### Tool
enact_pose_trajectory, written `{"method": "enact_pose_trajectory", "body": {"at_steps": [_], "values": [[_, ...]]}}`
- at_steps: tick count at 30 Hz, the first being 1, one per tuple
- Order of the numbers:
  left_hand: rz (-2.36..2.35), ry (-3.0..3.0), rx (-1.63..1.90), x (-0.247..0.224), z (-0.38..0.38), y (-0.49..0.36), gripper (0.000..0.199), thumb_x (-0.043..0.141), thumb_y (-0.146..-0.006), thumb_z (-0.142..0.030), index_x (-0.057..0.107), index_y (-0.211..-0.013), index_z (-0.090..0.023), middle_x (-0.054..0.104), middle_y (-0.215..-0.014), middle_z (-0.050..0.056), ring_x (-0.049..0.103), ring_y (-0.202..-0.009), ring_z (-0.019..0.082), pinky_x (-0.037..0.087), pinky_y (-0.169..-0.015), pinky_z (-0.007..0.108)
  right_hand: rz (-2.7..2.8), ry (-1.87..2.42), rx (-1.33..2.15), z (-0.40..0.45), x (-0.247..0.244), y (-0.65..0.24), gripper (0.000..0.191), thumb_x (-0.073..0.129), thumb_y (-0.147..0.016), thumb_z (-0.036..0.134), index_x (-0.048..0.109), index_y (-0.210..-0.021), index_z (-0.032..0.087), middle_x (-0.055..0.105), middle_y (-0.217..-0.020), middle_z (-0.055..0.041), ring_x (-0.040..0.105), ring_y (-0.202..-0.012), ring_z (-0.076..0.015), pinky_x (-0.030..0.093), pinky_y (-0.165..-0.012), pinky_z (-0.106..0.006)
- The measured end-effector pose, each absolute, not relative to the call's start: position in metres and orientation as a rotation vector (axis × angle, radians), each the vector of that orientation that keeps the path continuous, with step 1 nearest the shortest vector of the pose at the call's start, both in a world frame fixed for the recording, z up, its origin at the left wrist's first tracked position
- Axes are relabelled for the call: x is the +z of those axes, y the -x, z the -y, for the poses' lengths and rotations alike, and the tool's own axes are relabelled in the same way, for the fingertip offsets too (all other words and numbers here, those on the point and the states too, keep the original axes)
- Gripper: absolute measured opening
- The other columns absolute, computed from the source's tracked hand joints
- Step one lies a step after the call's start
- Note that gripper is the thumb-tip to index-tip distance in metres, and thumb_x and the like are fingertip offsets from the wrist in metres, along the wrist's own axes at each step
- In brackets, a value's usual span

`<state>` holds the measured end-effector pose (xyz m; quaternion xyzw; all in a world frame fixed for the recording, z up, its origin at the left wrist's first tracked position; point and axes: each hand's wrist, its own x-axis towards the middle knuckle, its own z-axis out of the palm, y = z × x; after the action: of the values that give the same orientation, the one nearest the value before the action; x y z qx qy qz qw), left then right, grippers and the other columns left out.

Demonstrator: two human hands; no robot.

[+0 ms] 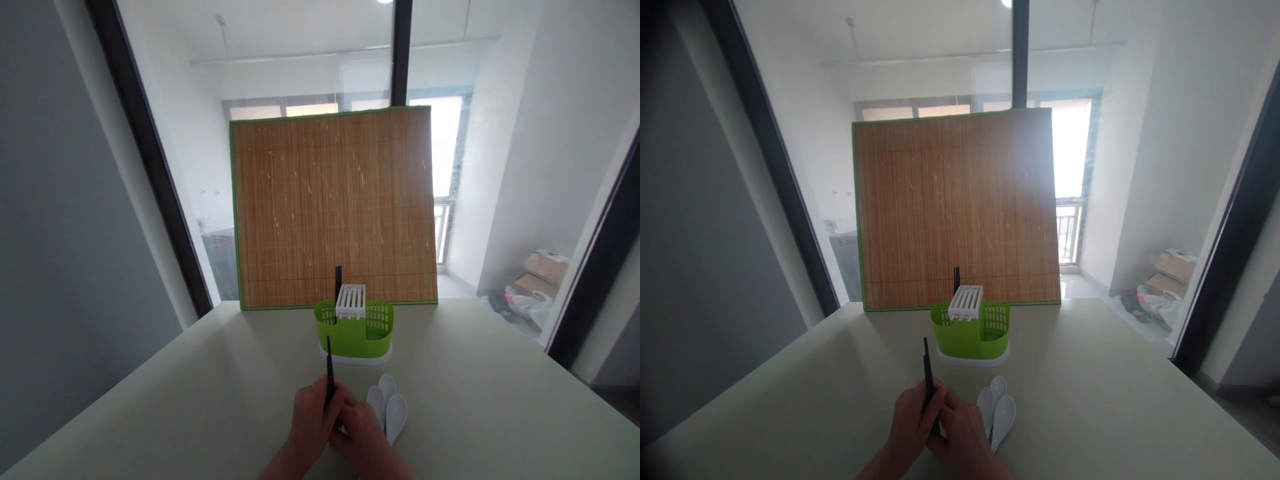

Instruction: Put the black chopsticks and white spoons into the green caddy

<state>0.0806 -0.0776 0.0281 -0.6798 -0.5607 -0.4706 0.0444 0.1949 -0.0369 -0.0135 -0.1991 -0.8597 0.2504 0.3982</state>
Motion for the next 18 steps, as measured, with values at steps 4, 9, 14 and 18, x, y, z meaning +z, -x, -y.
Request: {"method": "enact_pose_trajectory", "body": {"at_steps": [4,9,14,18], "values": [[1.751,2.082,-1.526,0.031,0.084,-0.077,0.018,0.047,-0.086,-0.032,0.056,-0.078,-0.018,0.060,-0.062,-0.001,0.056,-0.055,0.011,0.042,-0.053,0.020,2.074,0.444,0.809,0.035,-0.017,-0.191,0.023,0.055,-0.071,0.010,0.064,-0.088,0.021,0.060,-0.083,-0.0020,0.056,-0.069,-0.0131,0.041,-0.059,-0.022],[1.872,2.082,-1.693,0.042,0.097,-0.072,0.014,0.054,-0.082,-0.032,0.058,-0.080,-0.019,0.057,-0.062,-0.003,0.052,-0.054,0.010,0.043,-0.053,0.018,2.126,0.443,0.850,0.036,-0.016,-0.191,0.017,0.058,-0.076,0.016,0.063,-0.091,0.021,0.056,-0.085,-0.0021,0.053,-0.066,-0.0118,0.040,-0.059,-0.022],[1.973,2.093,-1.970,0.053,0.102,-0.062,0.015,0.059,-0.079,-0.034,0.058,-0.078,-0.019,0.054,-0.062,-0.004,0.049,-0.052,0.008,0.044,-0.049,0.017,2.134,0.435,0.845,0.035,-0.020,-0.191,0.004,0.061,-0.075,0.018,0.059,-0.078,0.019,0.051,-0.079,0.0003,0.049,-0.063,-0.0098,0.038,-0.057,-0.020],[1.998,2.053,-2.129,0.057,0.101,-0.057,0.018,0.061,-0.077,-0.035,0.060,-0.082,-0.018,0.054,-0.060,-0.004,0.048,-0.048,0.007,0.043,-0.044,0.016,2.157,0.492,0.864,0.033,-0.025,-0.189,0.006,0.061,-0.075,0.014,0.057,-0.073,0.019,0.049,-0.074,0.0028,0.048,-0.061,-0.0087,0.036,-0.056,-0.019]]}}
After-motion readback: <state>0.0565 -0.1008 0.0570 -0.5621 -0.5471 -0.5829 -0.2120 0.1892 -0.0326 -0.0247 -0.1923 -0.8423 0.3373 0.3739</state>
